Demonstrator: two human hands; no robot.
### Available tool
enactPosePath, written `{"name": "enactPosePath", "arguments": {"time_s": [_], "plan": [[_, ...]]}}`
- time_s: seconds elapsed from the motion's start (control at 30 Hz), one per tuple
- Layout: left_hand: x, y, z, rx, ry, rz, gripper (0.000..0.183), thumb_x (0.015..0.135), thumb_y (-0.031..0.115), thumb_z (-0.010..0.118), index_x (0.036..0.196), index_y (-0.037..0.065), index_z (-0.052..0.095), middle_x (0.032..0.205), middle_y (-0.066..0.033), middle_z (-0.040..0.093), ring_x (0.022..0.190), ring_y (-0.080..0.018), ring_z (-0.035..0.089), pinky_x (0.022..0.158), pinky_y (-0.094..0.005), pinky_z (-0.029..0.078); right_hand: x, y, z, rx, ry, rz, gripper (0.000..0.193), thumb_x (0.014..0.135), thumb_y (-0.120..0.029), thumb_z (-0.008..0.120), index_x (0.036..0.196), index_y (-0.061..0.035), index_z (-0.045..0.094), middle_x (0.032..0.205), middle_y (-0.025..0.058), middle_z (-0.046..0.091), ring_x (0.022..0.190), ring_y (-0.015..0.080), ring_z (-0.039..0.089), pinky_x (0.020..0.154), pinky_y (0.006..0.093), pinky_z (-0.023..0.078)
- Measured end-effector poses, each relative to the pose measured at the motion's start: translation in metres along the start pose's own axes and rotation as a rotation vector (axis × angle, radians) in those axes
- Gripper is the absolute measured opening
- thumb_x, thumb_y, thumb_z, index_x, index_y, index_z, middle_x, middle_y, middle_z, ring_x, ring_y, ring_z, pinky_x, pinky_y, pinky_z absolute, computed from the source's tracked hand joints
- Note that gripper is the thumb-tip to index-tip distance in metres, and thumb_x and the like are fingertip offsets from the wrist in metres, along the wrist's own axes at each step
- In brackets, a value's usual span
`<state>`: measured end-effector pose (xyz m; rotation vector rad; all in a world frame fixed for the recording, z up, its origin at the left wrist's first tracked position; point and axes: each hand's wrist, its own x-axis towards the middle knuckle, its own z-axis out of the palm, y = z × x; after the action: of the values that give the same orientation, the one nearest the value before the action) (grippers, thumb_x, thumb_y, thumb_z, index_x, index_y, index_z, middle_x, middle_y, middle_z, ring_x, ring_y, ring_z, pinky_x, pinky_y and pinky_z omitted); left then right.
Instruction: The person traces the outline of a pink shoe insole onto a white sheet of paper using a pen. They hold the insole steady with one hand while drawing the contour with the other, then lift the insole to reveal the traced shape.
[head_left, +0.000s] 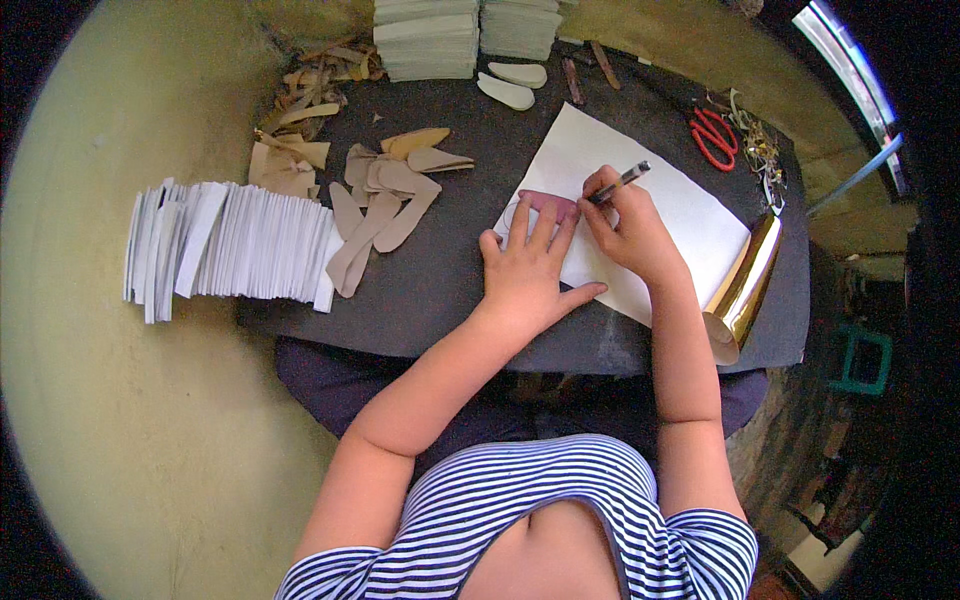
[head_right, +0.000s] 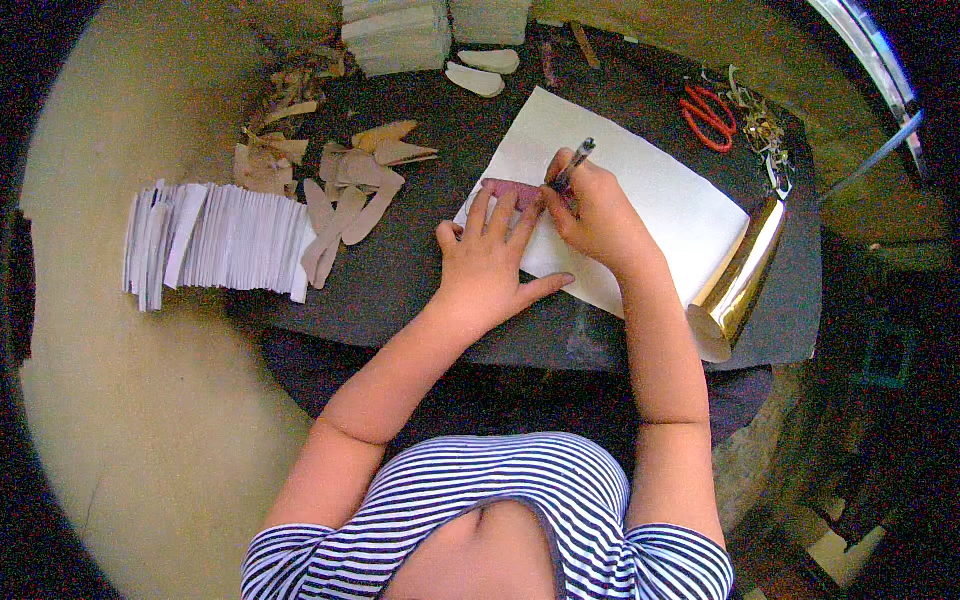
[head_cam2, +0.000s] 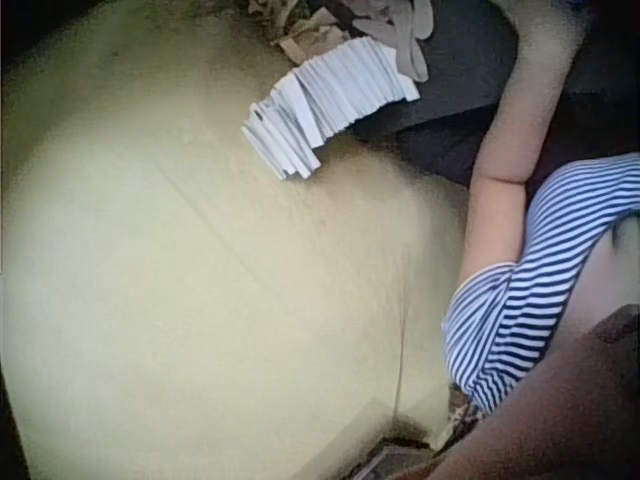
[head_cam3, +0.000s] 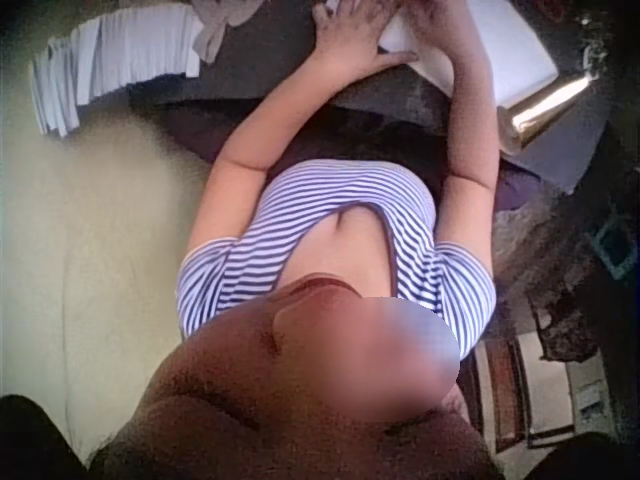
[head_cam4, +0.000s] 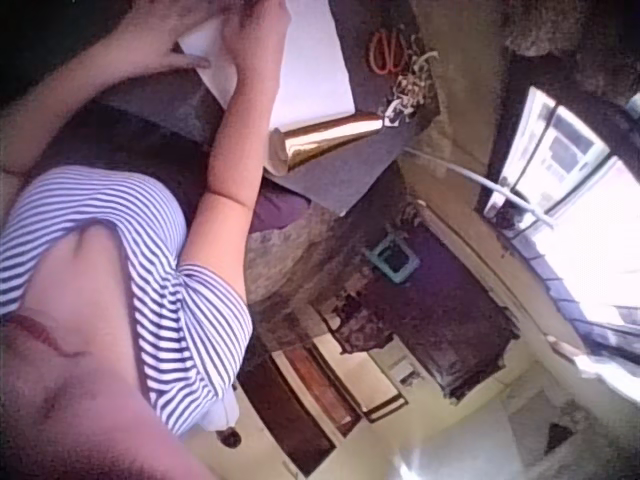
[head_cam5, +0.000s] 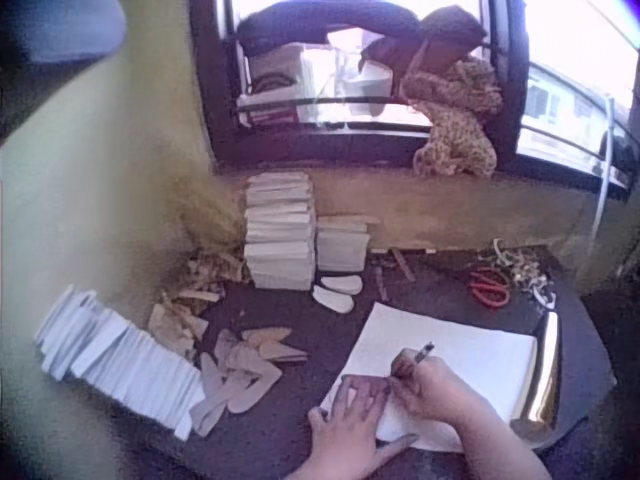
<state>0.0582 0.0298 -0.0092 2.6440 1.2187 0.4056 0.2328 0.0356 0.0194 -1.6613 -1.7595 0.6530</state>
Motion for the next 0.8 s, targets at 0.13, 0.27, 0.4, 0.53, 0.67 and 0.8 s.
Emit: {"name": "enactPosePath", "arguments": {"time_s": [0.13, 0.27, 0.4, 0.53, 0.67, 0.8], "plan": [[-0.001, -0.001, 0.0, 0.018, 0.011, 0.003, 0.09, 0.071, 0.07, 0.063, 0.138, 0.011, 0.048, 0.143, -0.0142, 0.04, 0.137, -0.0326, 0.029, 0.086, -0.0536, 0.034, -0.004, -0.001, 0.004, 0.013, 0.034, -0.064, 0.012, 0.083, -0.003, 0.062, 0.088, -0.0018, 0.051, 0.073, 0.02, 0.06, 0.07, 0.0393, 0.061, 0.063, 0.0421, 0.048], [-0.001, 0.0, 0.001, 0.023, 0.016, -0.001, 0.09, 0.072, 0.071, 0.062, 0.138, 0.012, 0.048, 0.144, -0.0144, 0.039, 0.137, -0.0326, 0.029, 0.087, -0.0541, 0.034, -0.002, -0.001, 0.004, 0.016, 0.051, -0.008, 0.01, 0.085, -0.002, 0.062, 0.09, 0.0003, 0.053, 0.077, 0.015, 0.061, 0.07, 0.0276, 0.061, 0.065, 0.0355, 0.049], [-0.001, -0.001, 0.003, 0.018, 0.031, -0.001, 0.089, 0.073, 0.071, 0.06, 0.138, 0.012, 0.048, 0.145, -0.0139, 0.039, 0.138, -0.0323, 0.029, 0.087, -0.0543, 0.034, -0.005, 0.004, 0.006, 0.002, 0.048, -0.019, 0.011, 0.083, -0.005, 0.063, 0.087, -0.0016, 0.053, 0.073, 0.0198, 0.061, 0.07, 0.0389, 0.062, 0.061, 0.0419, 0.048], [0.0, 0.0, 0.002, 0.016, 0.023, -0.005, 0.089, 0.073, 0.072, 0.06, 0.138, 0.012, 0.049, 0.144, -0.0134, 0.04, 0.137, -0.0323, 0.03, 0.087, -0.0543, 0.034, -0.006, 0.007, 0.007, 0.052, 0.072, -0.079, 0.01, 0.083, -0.004, 0.062, 0.087, -0.0021, 0.053, 0.073, 0.0192, 0.061, 0.068, 0.0366, 0.062, 0.061, 0.0402, 0.048], [-0.001, 0.0, 0.003, 0.022, 0.045, -0.002, 0.088, 0.073, 0.072, 0.059, 0.137, 0.013, 0.049, 0.144, -0.0136, 0.04, 0.137, -0.0323, 0.031, 0.087, -0.0541, 0.034, -0.006, 0.004, 0.005, 0.034, 0.046, -0.039, 0.009, 0.084, 0.0, 0.062, 0.088, -0.0006, 0.054, 0.076, 0.0131, 0.059, 0.07, 0.0241, 0.059, 0.064, 0.0339, 0.048], [-0.001, 0.0, 0.001, 0.015, 0.036, -0.003, 0.087, 0.074, 0.071, 0.059, 0.138, 0.013, 0.048, 0.144, -0.0133, 0.039, 0.137, -0.0319, 0.031, 0.087, -0.0539, 0.035, -0.008, 0.007, 0.007, 0.058, 0.01, -0.069, 0.009, 0.083, 0.002, 0.061, 0.088, 0.0, 0.055, 0.077, 0.0108, 0.058, 0.071, 0.0198, 0.058, 0.066, 0.0316, 0.048]]}}
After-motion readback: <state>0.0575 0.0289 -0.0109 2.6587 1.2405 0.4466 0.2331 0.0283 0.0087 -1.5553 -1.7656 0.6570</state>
